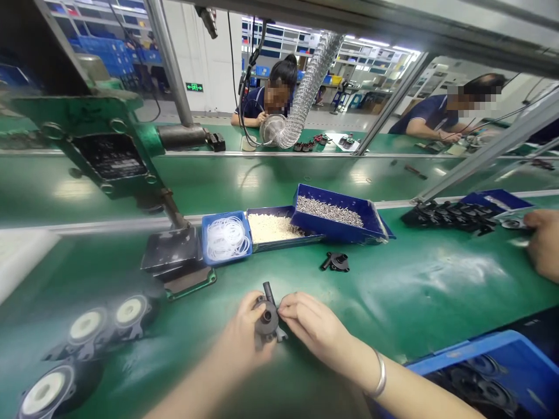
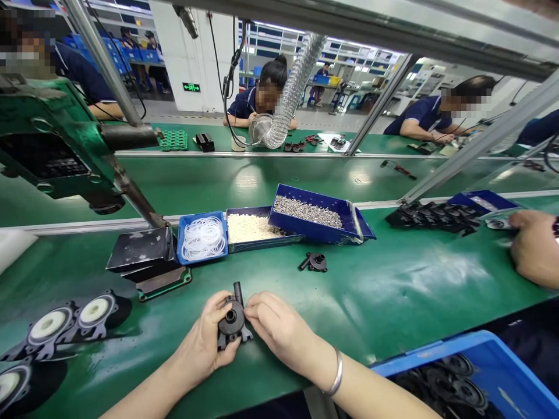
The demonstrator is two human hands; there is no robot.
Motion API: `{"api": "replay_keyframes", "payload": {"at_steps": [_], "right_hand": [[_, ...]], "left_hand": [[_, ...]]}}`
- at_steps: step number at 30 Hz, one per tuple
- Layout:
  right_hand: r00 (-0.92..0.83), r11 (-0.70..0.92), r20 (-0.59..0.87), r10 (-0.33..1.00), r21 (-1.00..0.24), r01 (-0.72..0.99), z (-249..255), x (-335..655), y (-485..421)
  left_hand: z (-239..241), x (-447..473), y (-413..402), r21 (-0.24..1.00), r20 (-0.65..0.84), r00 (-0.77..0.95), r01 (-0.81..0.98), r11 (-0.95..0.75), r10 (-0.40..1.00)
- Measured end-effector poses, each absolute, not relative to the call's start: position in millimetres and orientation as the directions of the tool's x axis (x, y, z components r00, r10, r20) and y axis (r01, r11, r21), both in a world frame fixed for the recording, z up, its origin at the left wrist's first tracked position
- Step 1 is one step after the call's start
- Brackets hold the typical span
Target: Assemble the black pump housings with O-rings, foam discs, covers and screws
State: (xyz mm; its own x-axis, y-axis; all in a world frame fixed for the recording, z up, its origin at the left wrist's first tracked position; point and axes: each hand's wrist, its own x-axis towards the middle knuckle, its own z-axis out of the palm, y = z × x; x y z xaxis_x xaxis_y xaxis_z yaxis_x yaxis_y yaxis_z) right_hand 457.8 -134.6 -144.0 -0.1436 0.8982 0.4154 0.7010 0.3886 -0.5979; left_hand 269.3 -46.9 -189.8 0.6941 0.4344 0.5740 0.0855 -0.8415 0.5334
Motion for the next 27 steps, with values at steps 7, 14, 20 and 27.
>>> {"api": "replay_keyframes", "payload": {"at_steps": [7,14,20,27], "right_hand": [[-0.227,0.451,0.511,0.829,-0.371,0.812,-122.6,475.0,-145.8],[0.399,-0.352,0.25,0.882,-0.213,0.912,-38.8,606.9,-40.6],[0.416,-0.422,-0.077,0.906,-0.201,0.884,-47.8,663.3,12.7],[0.415,-0.395,-0.039,0.909,-0.402,0.826,-69.6,679.6,0.6]], "left_hand": [[-187.3,267.8,-47.1,0.521,0.586,0.685,0.091,-0.848,0.433],[-176.9,269.5,-47.8,0.532,0.564,0.689,0.118,-0.838,0.455],[-183.9,266.7,-54.9,0.593,0.523,0.666,0.165,-0.788,0.532],[-174.0,271.1,-57.3,0.62,0.489,0.673,0.18,-0.764,0.555]]}}
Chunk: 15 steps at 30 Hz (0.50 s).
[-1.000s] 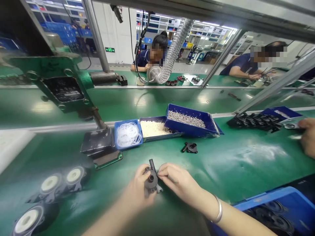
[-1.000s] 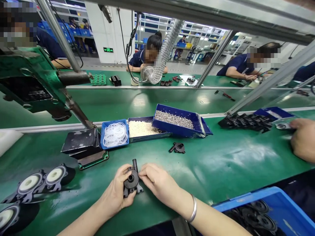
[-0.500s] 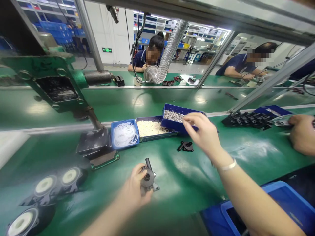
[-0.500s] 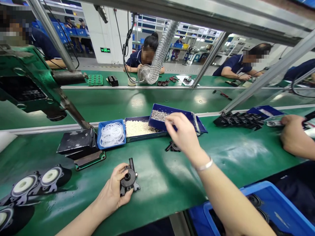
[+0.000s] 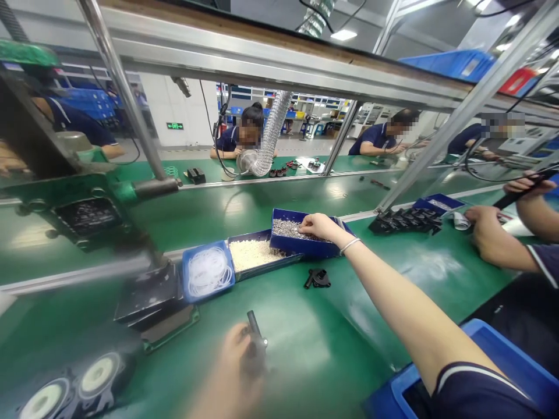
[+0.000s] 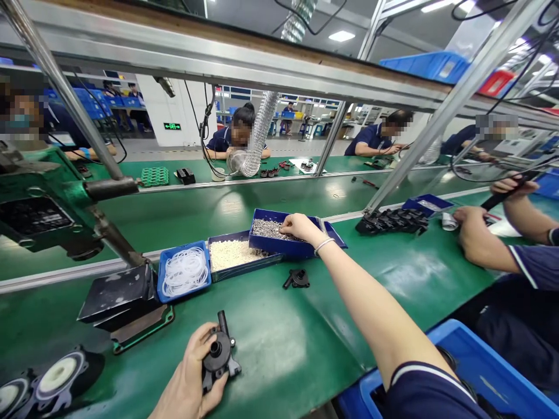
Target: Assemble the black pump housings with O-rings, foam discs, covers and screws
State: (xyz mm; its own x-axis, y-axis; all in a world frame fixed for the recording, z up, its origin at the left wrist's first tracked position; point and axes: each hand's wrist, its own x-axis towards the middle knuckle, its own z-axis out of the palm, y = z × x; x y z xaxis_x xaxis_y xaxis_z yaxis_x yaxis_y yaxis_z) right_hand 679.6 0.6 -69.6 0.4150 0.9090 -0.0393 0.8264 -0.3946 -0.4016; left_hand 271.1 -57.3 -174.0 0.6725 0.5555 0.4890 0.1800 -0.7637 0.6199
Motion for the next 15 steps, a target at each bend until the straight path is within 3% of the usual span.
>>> {"api": "replay_keyframes", "payload": {"at_steps": [8,15], "right_hand": [[0.46,-0.341,-0.056,0.886,-0.751,0.566,-68.1,683.1,-7.7],[0.508,-0.253,-0.051,0.86,-0.907,0.337,-55.3,668.3,-13.3]], "left_hand": [[-174.9,269.2,-60.6,0.669,0.506,0.611,0.166,-0.724,0.609],[-161.5,270.0,-59.2,0.65,0.485,0.66,0.166,-0.741,0.574]]}}
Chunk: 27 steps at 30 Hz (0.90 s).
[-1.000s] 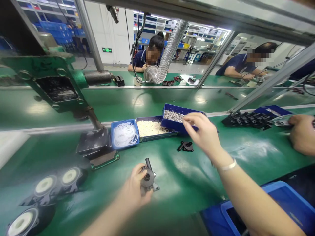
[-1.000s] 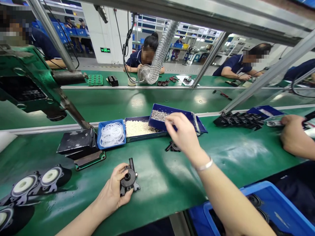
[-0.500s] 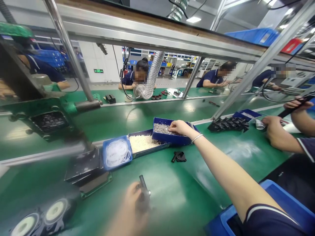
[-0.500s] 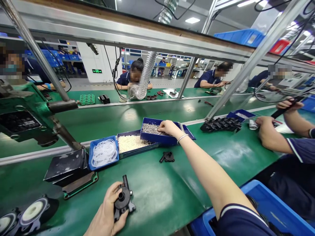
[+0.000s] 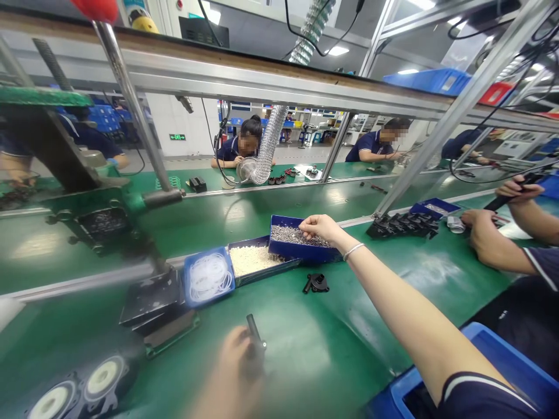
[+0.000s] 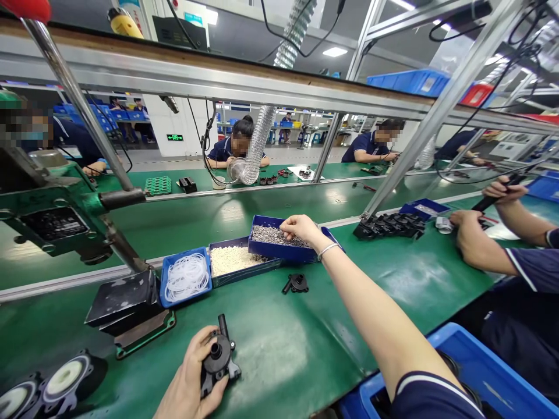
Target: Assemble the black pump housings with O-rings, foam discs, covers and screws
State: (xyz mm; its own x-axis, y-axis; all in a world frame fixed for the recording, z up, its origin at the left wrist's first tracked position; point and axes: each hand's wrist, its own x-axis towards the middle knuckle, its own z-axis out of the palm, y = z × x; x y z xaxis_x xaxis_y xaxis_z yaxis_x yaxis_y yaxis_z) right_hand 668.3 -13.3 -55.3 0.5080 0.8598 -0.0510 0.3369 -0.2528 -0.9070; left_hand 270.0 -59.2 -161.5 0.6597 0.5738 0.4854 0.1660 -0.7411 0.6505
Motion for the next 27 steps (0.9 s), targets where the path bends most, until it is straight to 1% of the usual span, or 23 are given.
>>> {"api": "replay_keyframes", "payload": {"at_steps": [4,7,9,12,14,18,20,21,23,25,27], "right_hand": [[0.481,-0.142,-0.012,0.877,-0.961,0.235,-41.2,640.1,-21.6],[0.387,-0.045,0.017,0.922,-0.988,0.149,-34.3,594.0,-35.2],[0.283,-0.026,-0.001,0.959,-0.996,0.085,-35.3,555.1,-47.4],[0.088,-0.08,-0.087,0.992,-0.993,-0.082,-43.9,499.5,-66.2],[-0.036,-0.156,-0.151,0.988,-0.963,-0.218,-51.7,472.0,-76.4],[-0.192,-0.309,-0.25,0.949,-0.863,-0.399,-64.4,443.0,-87.4],[-0.244,-0.358,-0.275,0.93,-0.829,-0.429,-67.5,437.1,-89.3],[-0.264,-0.37,-0.277,0.924,-0.824,-0.429,-68.1,435.3,-89.6],[-0.27,-0.362,-0.265,0.926,-0.83,-0.425,-67.7,433.8,-89.2],[-0.218,-0.318,-0.244,0.945,-0.846,-0.428,-66.1,435.7,-87.4],[-0.134,-0.26,-0.225,0.965,-0.871,-0.416,-65.0,441.2,-84.7]], "left_hand": [[-169.0,266.8,-56.2,0.629,0.535,0.659,0.108,-0.77,0.529],[-171.8,263.2,-50.7,0.602,0.565,0.603,0.167,-0.781,0.564],[-164.8,262.4,-46.2,0.58,0.599,0.529,0.233,-0.781,0.602],[-140.8,265.5,-39.8,0.558,0.678,0.398,0.267,-0.785,0.618],[-121.5,268.4,-36.1,0.512,0.742,0.365,0.233,-0.827,0.562],[-93.6,266.9,-30.9,0.359,0.815,0.46,0.075,-0.93,0.351],[-87.5,261.6,-29.8,0.308,0.829,0.486,0.018,-0.951,0.277],[-85.8,258.1,-29.6,0.297,0.834,0.484,0.012,-0.955,0.266],[-84.4,250.5,-29.7,0.328,0.821,0.477,0.057,-0.943,0.315],[-85.1,243.1,-29.8,0.424,0.783,0.439,0.143,-0.894,0.441],[-88.7,237.1,-29.8,0.546,0.702,0.403,0.225,-0.807,0.587]]}}
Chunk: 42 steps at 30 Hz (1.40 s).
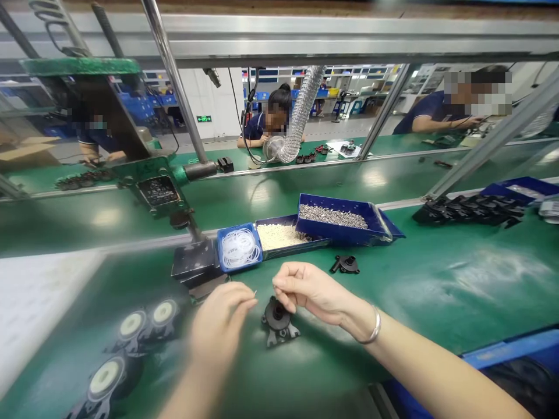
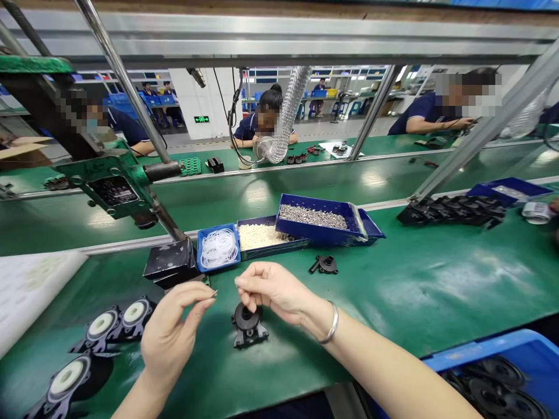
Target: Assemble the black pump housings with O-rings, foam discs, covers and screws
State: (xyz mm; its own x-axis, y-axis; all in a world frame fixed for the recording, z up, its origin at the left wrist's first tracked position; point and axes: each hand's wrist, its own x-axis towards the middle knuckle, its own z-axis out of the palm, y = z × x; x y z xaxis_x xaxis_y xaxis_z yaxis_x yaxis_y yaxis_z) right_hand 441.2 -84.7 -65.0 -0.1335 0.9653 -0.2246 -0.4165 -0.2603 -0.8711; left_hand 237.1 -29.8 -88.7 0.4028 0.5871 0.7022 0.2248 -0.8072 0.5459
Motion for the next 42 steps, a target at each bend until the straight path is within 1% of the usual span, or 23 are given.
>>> {"api": "replay_keyframes", "payload": {"at_steps": [2,4,6,7,9,11,13,15,17,19,21,23,24,27,30,34,36,39,42], "right_hand": [[-0.073,-0.225,-0.214,0.974,-0.898,-0.378,-66.3,449.0,-81.4],[-0.035,-0.204,-0.205,0.978,-0.916,-0.345,-70.4,456.7,-78.3],[-0.016,-0.196,-0.202,0.979,-0.92,-0.339,-76.4,462.0,-75.8],[-0.008,-0.192,-0.202,0.979,-0.92,-0.342,-79.6,463.6,-74.9],[0.001,-0.185,-0.197,0.98,-0.922,-0.341,-85.2,464.8,-73.6],[0.003,-0.176,-0.187,0.982,-0.928,-0.327,-89.2,464.6,-72.8],[0.009,-0.164,-0.176,0.984,-0.935,-0.314,-91.6,464.2,-72.3],[0.016,-0.155,-0.166,0.986,-0.943,-0.294,-93.2,464.1,-72.2],[0.029,-0.135,-0.147,0.989,-0.959,-0.251,-94.3,463.8,-72.7],[0.067,-0.087,-0.096,0.993,-0.988,-0.13,-95.2,463.0,-74.3],[0.111,-0.016,-0.006,0.994,-0.995,0.095,-96.4,461.0,-76.9],[0.108,0.047,0.083,0.991,-0.954,0.296,-99.1,457.9,-79.5],[0.092,0.072,0.111,0.99,-0.934,0.35,-101.2,456.0,-80.5],[0.043,0.136,0.164,0.985,-0.914,0.383,-110.8,450.1,-81.2],[0.011,0.185,0.211,0.978,-0.883,0.43,-121.7,446.5,-79.5],[-0.012,0.238,0.274,0.962,-0.81,0.535,-129.4,447.7,-78.7],[-0.09,0.312,0.326,0.941,-0.737,0.599,-128.5,450.9,-79.9],[-0.28,0.46,0.383,0.88,-0.543,0.703,-122.9,459.5,-82.5],[-0.437,0.565,0.385,0.813,-0.34,0.752,-115.6,470.9,-84.0]], "left_hand": [[-95.5,233.6,-30.1,0.654,0.572,0.442,0.264,-0.709,0.691],[-104.1,232.8,-31.3,0.725,0.412,0.55,0.286,-0.627,0.727],[-112.1,234.1,-33.1,0.758,0.283,0.634,0.311,-0.573,0.72],[-115.3,235.2,-34.0,0.763,0.247,0.651,0.326,-0.559,0.718],[-119.8,237.4,-35.0,0.75,0.22,0.658,0.357,-0.557,0.72],[-122.8,238.8,-34.6,0.712,0.238,0.659,0.381,-0.589,0.714],[-125.4,239.1,-33.3,0.642,0.265,0.676,0.409,-0.649,0.688],[-128.3,238.8,-32.4,0.536,0.306,0.705,0.428,-0.728,0.64],[-131.2,238.3,-32.7,0.403,0.362,0.748,0.413,-0.817,0.557],[-134.0,237.9,-34.3,0.278,0.438,0.773,0.37,-0.886,0.46],[-136.9,237.5,-36.4,0.191,0.519,0.769,0.32,-0.928,0.372],[-139.6,237.0,-38.2,0.153,0.59,0.741,0.288,-0.945,0.322],[-140.8,236.9,-38.8,0.146,0.614,0.728,0.277,-0.95,0.306],[-143.6,236.7,-40.3,0.134,0.648,0.703,0.274,-0.952,0.294],[-146.2,236.5,-42.2,0.142,0.653,0.685,0.308,-0.941,0.323],[-150.5,236.1,-44.9,0.133,0.675,0.669,0.306,-0.943,0.312],[-152.1,236.4,-45.6,0.133,0.677,0.666,0.306,-0.943,0.312],[-155.0,237.1,-45.4,0.161,0.657,0.675,0.312,-0.936,0.337],[-160.9,236.5,-44.7,0.186,0.65,0.675,0.305,-0.934,0.35]]}}
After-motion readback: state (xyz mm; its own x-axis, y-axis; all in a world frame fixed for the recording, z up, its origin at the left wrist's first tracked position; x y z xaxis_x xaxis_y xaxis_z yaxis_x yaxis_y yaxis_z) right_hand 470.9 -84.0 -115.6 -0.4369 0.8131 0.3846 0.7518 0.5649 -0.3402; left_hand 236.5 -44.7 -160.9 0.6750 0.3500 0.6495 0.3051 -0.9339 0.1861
